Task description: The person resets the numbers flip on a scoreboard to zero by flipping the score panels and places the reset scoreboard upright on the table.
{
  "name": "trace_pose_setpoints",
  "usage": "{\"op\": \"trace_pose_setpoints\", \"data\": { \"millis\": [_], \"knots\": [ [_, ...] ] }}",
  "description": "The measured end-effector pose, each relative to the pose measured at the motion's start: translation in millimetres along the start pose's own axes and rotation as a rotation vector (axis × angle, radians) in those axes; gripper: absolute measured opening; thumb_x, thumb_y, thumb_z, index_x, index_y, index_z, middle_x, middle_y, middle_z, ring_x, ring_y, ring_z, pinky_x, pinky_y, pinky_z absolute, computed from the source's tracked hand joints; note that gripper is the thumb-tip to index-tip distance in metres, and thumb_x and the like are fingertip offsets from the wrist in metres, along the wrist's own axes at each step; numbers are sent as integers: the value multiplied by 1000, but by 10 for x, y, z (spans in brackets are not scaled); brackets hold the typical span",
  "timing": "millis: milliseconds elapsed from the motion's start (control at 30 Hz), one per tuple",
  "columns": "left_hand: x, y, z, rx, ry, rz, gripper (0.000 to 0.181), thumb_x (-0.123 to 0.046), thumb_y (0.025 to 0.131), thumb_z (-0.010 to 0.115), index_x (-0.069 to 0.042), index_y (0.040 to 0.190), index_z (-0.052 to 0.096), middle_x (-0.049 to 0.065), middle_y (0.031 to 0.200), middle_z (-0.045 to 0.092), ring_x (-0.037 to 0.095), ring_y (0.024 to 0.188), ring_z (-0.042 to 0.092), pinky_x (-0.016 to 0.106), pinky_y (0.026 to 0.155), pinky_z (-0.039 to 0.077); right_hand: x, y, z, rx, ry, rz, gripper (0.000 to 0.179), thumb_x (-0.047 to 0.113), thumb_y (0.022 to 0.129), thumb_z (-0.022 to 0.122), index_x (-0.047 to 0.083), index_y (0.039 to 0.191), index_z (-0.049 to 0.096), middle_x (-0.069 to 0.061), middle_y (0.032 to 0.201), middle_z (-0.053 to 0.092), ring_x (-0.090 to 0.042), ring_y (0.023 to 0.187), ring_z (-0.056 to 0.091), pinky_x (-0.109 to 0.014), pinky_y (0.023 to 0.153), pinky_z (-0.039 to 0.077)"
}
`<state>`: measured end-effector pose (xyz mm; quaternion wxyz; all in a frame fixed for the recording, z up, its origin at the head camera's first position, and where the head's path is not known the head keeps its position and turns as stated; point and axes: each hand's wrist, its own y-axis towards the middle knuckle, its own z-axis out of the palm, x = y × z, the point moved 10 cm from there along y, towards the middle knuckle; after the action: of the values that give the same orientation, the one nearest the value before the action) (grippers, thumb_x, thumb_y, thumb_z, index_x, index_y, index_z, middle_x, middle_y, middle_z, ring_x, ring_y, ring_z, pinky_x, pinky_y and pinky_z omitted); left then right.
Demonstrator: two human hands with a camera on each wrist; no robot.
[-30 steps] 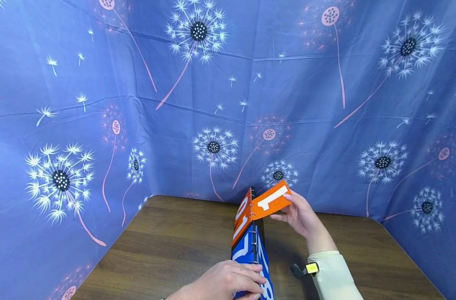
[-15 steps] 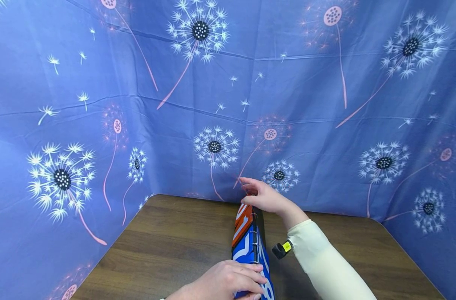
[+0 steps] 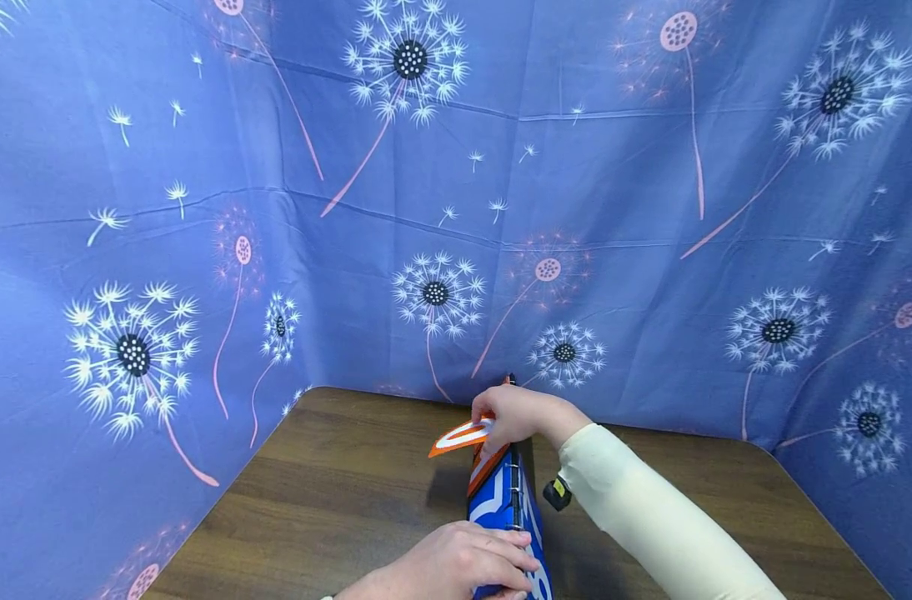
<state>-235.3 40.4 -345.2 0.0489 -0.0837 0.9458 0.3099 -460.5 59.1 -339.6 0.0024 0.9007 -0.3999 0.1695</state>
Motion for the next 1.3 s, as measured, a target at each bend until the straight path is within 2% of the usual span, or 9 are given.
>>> {"op": "trace_pose_setpoints", "data": {
  "millis": [200,500,600,800,900,1000,1100,1167,1300],
  "knots": [
    [-17,0,-10,-2,39,18,16,-17,101,67,-11,112,77,-1,125,76,6,135,59,17,110,44,18,-26,47,-16,-90,3,36,34,69,96,15,86,71,7,76,62,-12,70,53,-28,63,44],
    [10,7,6,21,-19,-21,19,-16,102,65,-10,116,76,0,126,76,6,135,58,17,110,44,-60,-52,98,-14,-150,56,36,41,68,96,23,68,66,10,67,63,-9,63,56,-25,57,46],
    [13,7,2,15,-16,-24,18,-16,102,65,-10,115,76,0,125,76,6,135,58,17,110,44,-74,-63,104,-20,-144,58,34,42,71,94,23,66,66,10,66,64,-8,62,58,-24,56,48],
    [15,4,0,7,-5,-20,18,-16,102,66,-10,114,76,1,124,77,5,134,59,18,110,45,-66,-67,143,-14,-131,11,37,48,84,83,23,63,65,12,60,57,-6,55,51,-23,51,40],
    [11,4,2,10,6,-11,17,-17,101,66,-10,114,77,1,124,77,5,134,59,18,110,45,-54,-99,129,-29,-112,-37,32,50,88,77,23,73,72,12,69,64,-6,63,57,-25,59,48],
    [5,4,0,4,25,1,16,-17,101,66,-11,112,77,0,124,77,5,134,59,19,110,45,-52,-178,77,-62,-64,-73,33,52,91,74,20,96,79,9,94,75,-11,87,68,-32,81,57],
    [-15,3,-4,-9,56,21,15,-17,101,67,-12,111,77,0,123,77,5,133,60,19,110,45,-39,-313,9,-98,0,-111,37,49,94,71,20,115,78,4,115,75,-19,107,69,-40,95,56],
    [-25,7,-11,-16,68,29,15,-17,100,68,-12,111,77,-1,122,77,5,133,60,18,110,45,-49,-425,-36,-125,37,-125,36,47,96,69,22,121,75,4,121,73,-19,109,68,-42,96,56],
    [-27,12,-36,-14,69,35,16,-17,100,68,-12,112,78,-1,122,77,5,132,61,18,109,46,-147,-666,-112,-189,107,-115,40,49,97,68,24,127,71,4,125,73,-10,81,63,-34,78,56]
  ]
}}
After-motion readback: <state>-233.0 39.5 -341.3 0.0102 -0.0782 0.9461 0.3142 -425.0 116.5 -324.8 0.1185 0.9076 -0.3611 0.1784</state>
